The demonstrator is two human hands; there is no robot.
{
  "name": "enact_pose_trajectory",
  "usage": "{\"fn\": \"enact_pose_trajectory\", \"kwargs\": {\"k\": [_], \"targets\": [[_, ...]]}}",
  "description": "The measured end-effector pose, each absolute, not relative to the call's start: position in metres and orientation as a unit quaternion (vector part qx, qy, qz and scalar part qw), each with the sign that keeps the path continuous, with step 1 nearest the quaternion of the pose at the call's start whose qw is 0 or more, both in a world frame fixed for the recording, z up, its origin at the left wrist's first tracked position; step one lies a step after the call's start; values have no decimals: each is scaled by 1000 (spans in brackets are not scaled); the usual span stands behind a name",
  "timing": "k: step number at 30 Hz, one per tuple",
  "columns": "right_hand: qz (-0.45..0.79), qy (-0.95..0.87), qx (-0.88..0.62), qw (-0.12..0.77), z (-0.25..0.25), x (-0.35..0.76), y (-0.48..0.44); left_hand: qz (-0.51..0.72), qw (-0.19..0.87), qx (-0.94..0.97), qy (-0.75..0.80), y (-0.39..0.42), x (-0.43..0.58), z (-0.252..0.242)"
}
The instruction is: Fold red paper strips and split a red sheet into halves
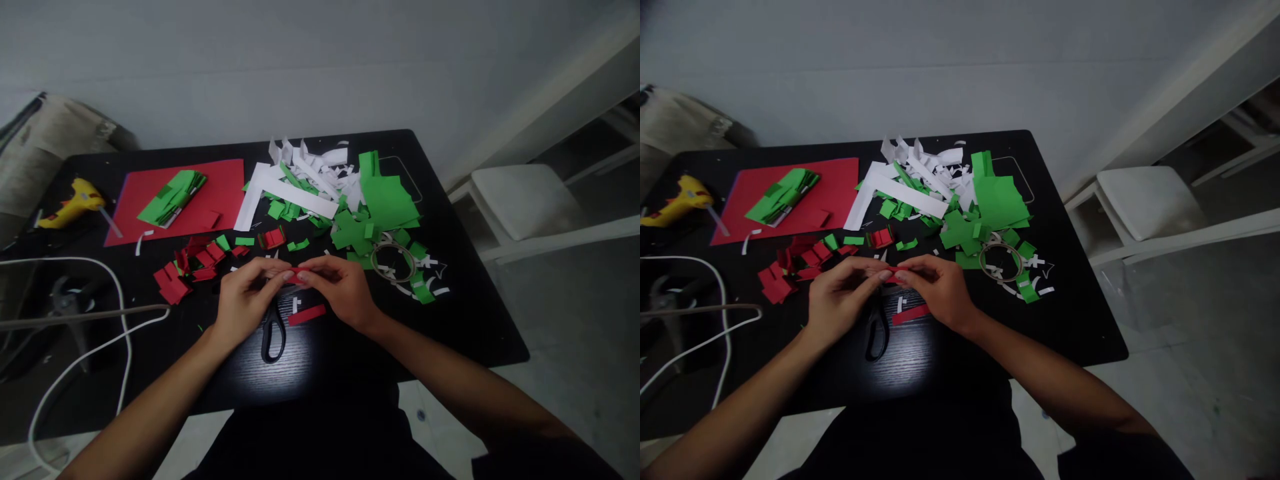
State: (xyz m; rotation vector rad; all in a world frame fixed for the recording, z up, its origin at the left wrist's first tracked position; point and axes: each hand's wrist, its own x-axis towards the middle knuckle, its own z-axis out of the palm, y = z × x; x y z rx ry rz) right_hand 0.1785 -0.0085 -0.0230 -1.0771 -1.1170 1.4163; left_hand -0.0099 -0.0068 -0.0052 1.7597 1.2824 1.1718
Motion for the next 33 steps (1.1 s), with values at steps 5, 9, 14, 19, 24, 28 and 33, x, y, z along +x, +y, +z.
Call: {"fn": "enact_pose_trajectory", "kwargs": {"k": [5, 9, 14, 19, 24, 28, 33], "targets": [[580, -467, -441, 502, -24, 178, -8, 442, 328, 675, 491, -8, -10, -5], [571, -475, -437, 508, -23, 178, -9, 443, 332, 677, 486, -8, -11, -7], [564, -486, -435, 507, -21, 178, -9, 443, 336, 678, 481, -7, -11, -8], [562, -484, -434, 511, -21, 179, -8, 438, 368, 665, 480, -6, -11, -9], [558, -485, -434, 515, -22, 179, -8, 423, 404, 652, 483, -4, -9, -6], [547, -494, -436, 516, -23, 179, -8, 411, 398, 657, 490, -4, -9, -4], [547, -494, -431, 520, -23, 179, -9, 414, 401, 654, 490, -4, -10, -4]]}}
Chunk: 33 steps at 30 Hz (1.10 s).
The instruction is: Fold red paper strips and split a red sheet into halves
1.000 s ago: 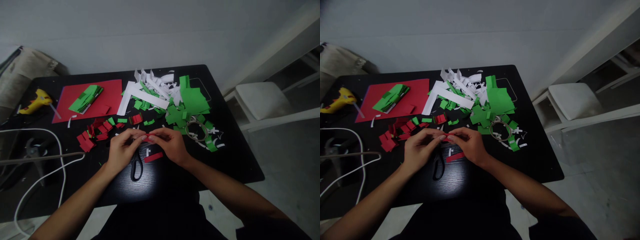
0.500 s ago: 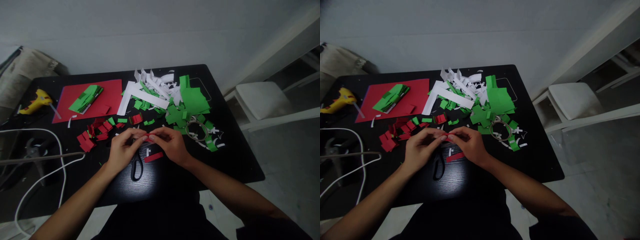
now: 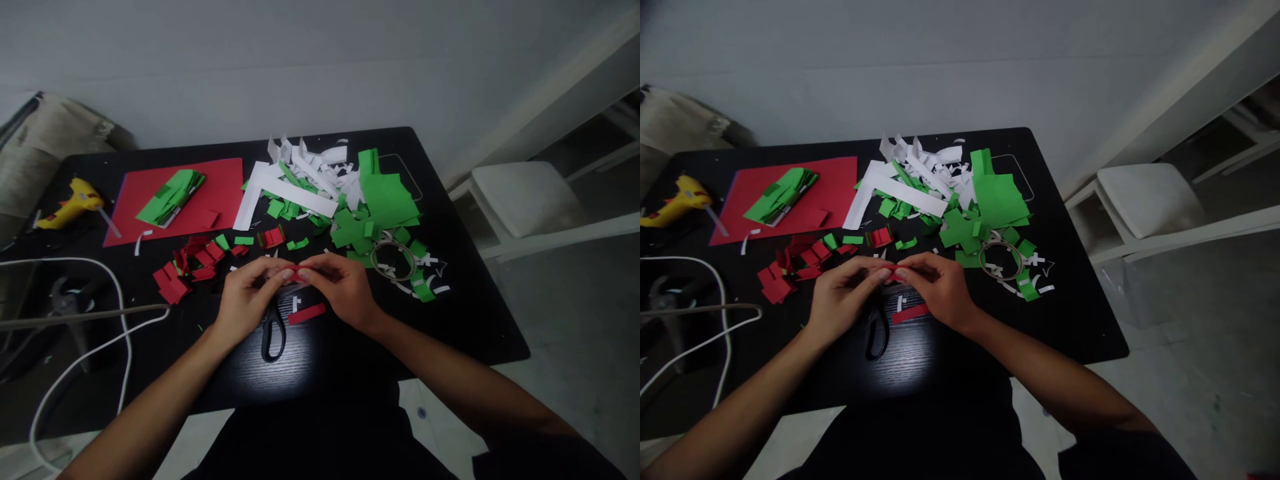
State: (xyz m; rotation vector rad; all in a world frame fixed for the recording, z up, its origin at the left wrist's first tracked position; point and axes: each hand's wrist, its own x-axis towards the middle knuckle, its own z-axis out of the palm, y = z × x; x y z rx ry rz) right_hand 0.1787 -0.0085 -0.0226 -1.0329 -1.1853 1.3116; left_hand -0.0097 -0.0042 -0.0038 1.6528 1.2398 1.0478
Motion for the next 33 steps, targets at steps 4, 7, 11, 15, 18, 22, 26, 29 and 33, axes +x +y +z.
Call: {"fn": "enact_pose_trajectory", "kwargs": {"k": [4, 7, 11, 15, 18, 22, 26, 29, 33], "targets": [[557, -486, -434, 516, -22, 179, -9, 410, 401, 655, 491, -4, -10, -3], [559, -485, -441, 507, -21, 179, -9, 412, 403, 653, 492, -4, -9, -1], [560, -486, -442, 505, -19, 179, -9, 414, 399, 649, 498, -4, -8, 1], [572, -482, -436, 500, -20, 178, -8, 415, 401, 645, 501, -5, -9, -1], [570, -485, -434, 502, -21, 178, -8, 415, 406, 645, 498, -5, -10, -3], [562, -492, -435, 504, -21, 179, -7, 411, 406, 649, 495, -5, -11, -4], [558, -495, -436, 503, -20, 179, -7, 409, 404, 654, 492, -5, -10, -4], [554, -502, -436, 501, -19, 179, -8, 407, 404, 657, 489, -5, -9, -3], [557, -501, -433, 502, -18, 179, -8, 406, 404, 658, 488, -5, -8, -2]]}}
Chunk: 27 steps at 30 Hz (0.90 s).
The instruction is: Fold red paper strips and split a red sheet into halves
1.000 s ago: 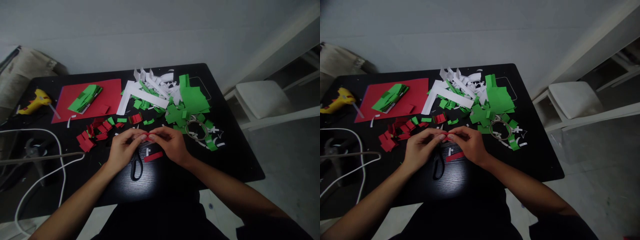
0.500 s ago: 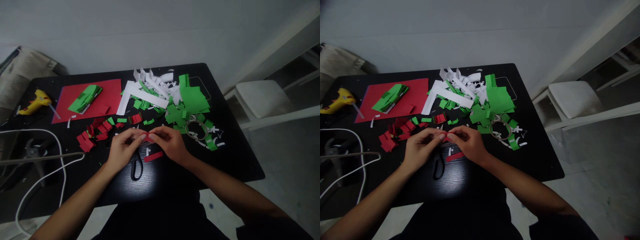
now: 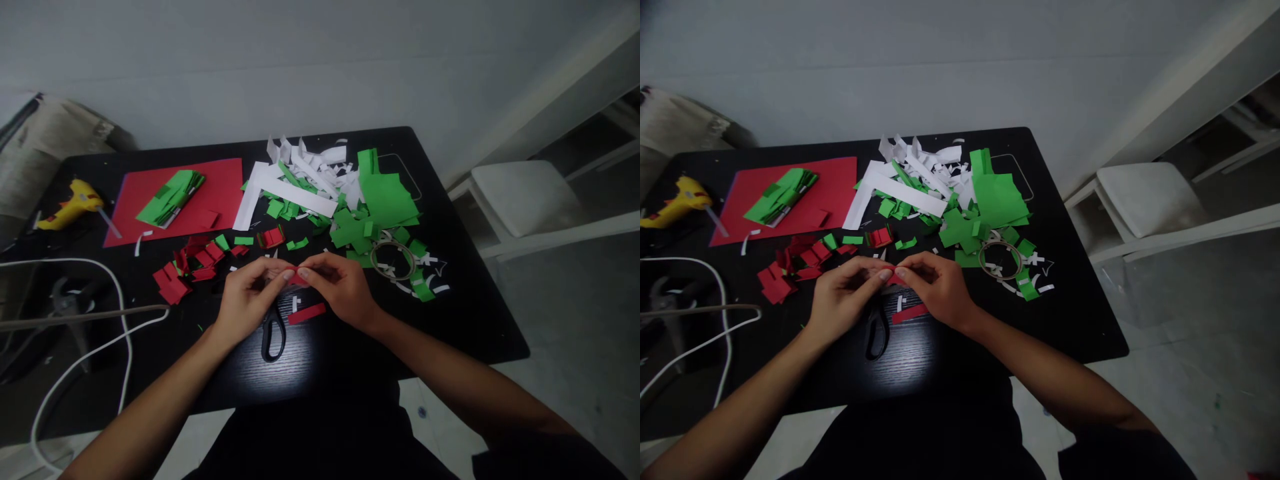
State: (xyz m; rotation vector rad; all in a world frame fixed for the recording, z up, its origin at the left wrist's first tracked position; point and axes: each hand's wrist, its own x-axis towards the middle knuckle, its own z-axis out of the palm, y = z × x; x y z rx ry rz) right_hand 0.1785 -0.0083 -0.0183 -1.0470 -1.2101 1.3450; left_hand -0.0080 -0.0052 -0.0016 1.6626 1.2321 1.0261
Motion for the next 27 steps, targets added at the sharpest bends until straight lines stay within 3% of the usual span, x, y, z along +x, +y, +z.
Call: {"fn": "enact_pose_trajectory", "kwargs": {"k": [27], "targets": [[551, -514, -440, 488, -19, 178, -8, 413, 402, 666, 474, -4, -8, 0]]}}
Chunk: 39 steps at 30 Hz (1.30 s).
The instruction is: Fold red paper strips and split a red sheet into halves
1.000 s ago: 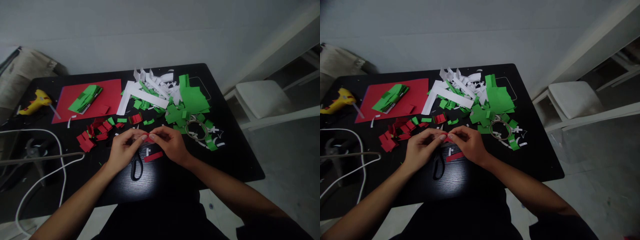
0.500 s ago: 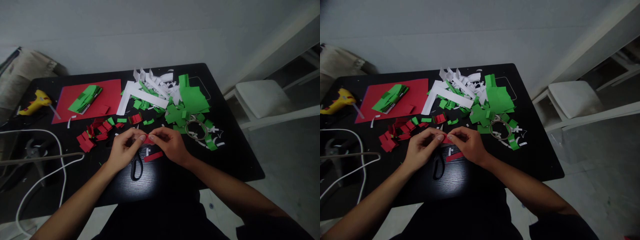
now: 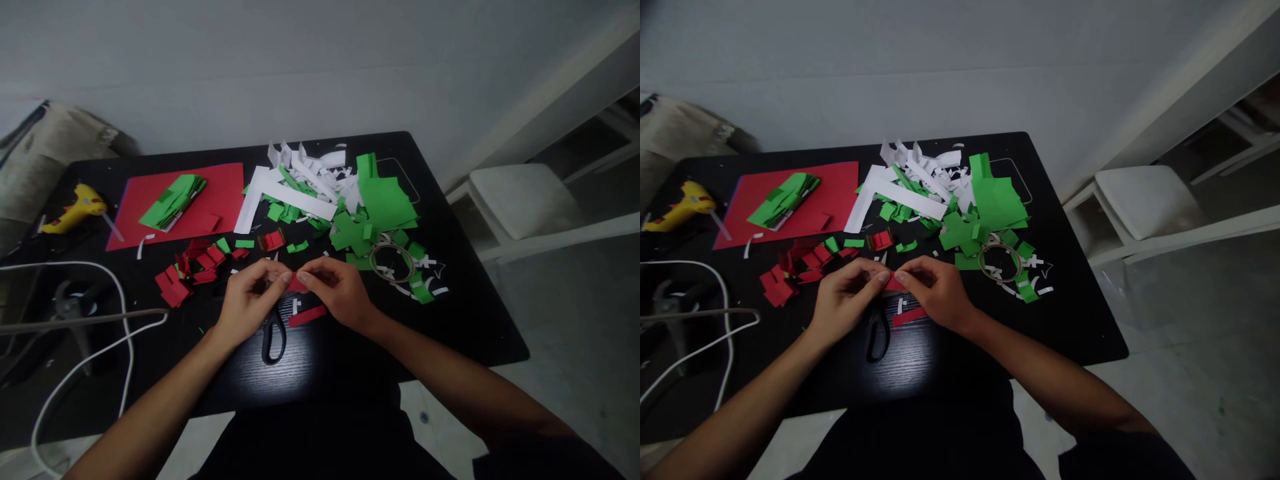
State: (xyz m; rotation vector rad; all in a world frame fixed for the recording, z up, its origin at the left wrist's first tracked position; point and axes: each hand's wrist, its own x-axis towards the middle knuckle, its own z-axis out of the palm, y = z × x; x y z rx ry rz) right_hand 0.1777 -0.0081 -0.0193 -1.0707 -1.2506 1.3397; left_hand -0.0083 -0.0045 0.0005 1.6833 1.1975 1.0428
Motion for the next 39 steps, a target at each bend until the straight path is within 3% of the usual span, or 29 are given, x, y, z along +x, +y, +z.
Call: {"fn": "enact_pose_trajectory", "kwargs": {"k": [39], "targets": [[570, -523, -432, 464, -21, 179, -5, 385, 431, 677, 455, -1, -12, -8]]}}
